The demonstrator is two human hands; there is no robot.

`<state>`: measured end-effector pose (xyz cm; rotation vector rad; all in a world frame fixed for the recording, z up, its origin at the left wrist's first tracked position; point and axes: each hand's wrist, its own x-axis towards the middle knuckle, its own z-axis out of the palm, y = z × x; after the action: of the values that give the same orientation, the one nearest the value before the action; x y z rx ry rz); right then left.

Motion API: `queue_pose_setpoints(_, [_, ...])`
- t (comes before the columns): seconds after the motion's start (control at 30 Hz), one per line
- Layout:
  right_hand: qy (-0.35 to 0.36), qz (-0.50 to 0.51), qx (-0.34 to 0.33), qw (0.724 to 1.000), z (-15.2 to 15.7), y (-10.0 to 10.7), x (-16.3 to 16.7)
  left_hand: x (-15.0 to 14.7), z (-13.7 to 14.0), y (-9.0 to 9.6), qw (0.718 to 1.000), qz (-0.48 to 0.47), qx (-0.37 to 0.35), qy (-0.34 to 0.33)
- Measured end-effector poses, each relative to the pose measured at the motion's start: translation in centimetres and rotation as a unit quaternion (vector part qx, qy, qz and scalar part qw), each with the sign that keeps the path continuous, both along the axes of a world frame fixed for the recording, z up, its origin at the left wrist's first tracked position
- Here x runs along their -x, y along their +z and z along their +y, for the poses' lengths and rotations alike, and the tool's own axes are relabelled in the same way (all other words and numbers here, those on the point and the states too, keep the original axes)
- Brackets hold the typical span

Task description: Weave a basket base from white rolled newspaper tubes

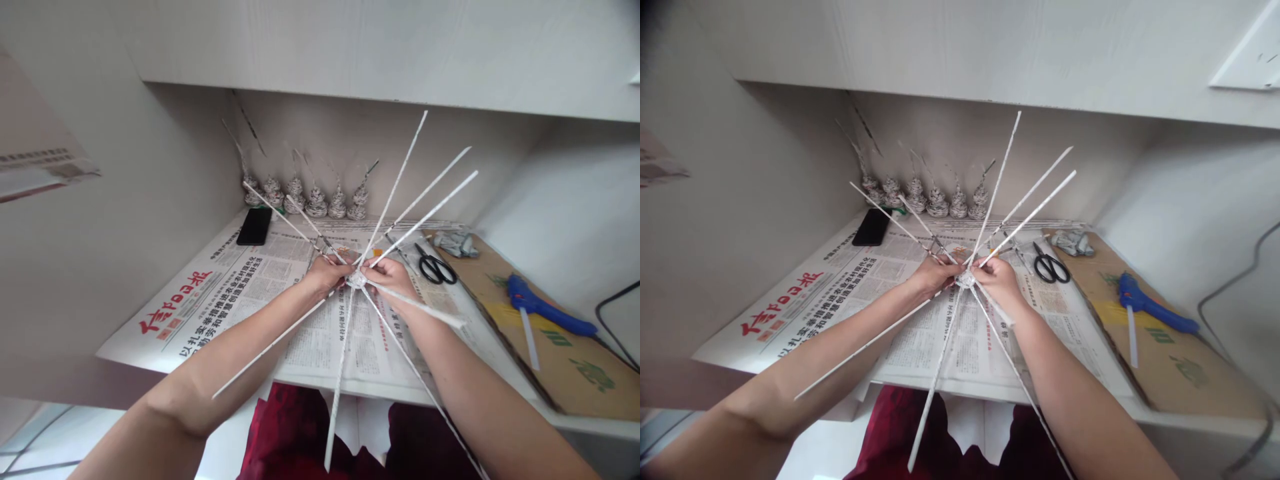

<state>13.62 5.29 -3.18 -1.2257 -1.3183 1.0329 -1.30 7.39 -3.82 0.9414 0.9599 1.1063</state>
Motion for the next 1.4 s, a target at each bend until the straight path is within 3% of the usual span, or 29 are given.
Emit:
queue_pose_setpoints(0.17, [0.022, 0.012, 0.012, 1.0, 0.1, -0.4, -0.2, 0.2, -0.1, 0.4, 1.0, 0.017, -0.009, 0.0])
queue_pose_setpoints(0.37, [0.039, -0.016, -0.048, 0.998, 0.2, -0.3, -0.2, 0.1, -0.2, 0.3, 0.998, 0.057, -0.013, 0.026])
queue_pose_setpoints(0.57, [0.055, -0.052, -0.079, 0.994, 0.2, -0.2, 0.1, -0.1, -0.3, 0.3, 0.999, 0.022, -0.001, 0.044])
queue_pose_setpoints(0.83, [0.011, -0.037, -0.058, 0.998, 0.7, -1.1, 0.0, 0.9, 0.0, 0.4, 1.0, 0.023, 0.005, -0.018])
queue_pose_setpoints(1.03, [-0.014, -0.001, -0.002, 1.0, 0.8, -1.6, 0.3, 0.9, -0.2, -0.2, 0.996, 0.053, -0.063, -0.036])
queue_pose_setpoints(1.27, [-0.049, 0.007, 0.005, 0.999, 1.0, -2.4, 0.6, 0.8, -0.4, -0.3, 0.996, 0.039, -0.074, -0.039])
queue_pose_setpoints(1.4, [-0.069, -0.049, -0.034, 0.996, 0.8, -1.9, 0.7, 0.3, -0.2, -0.1, 0.993, 0.099, -0.071, -0.003])
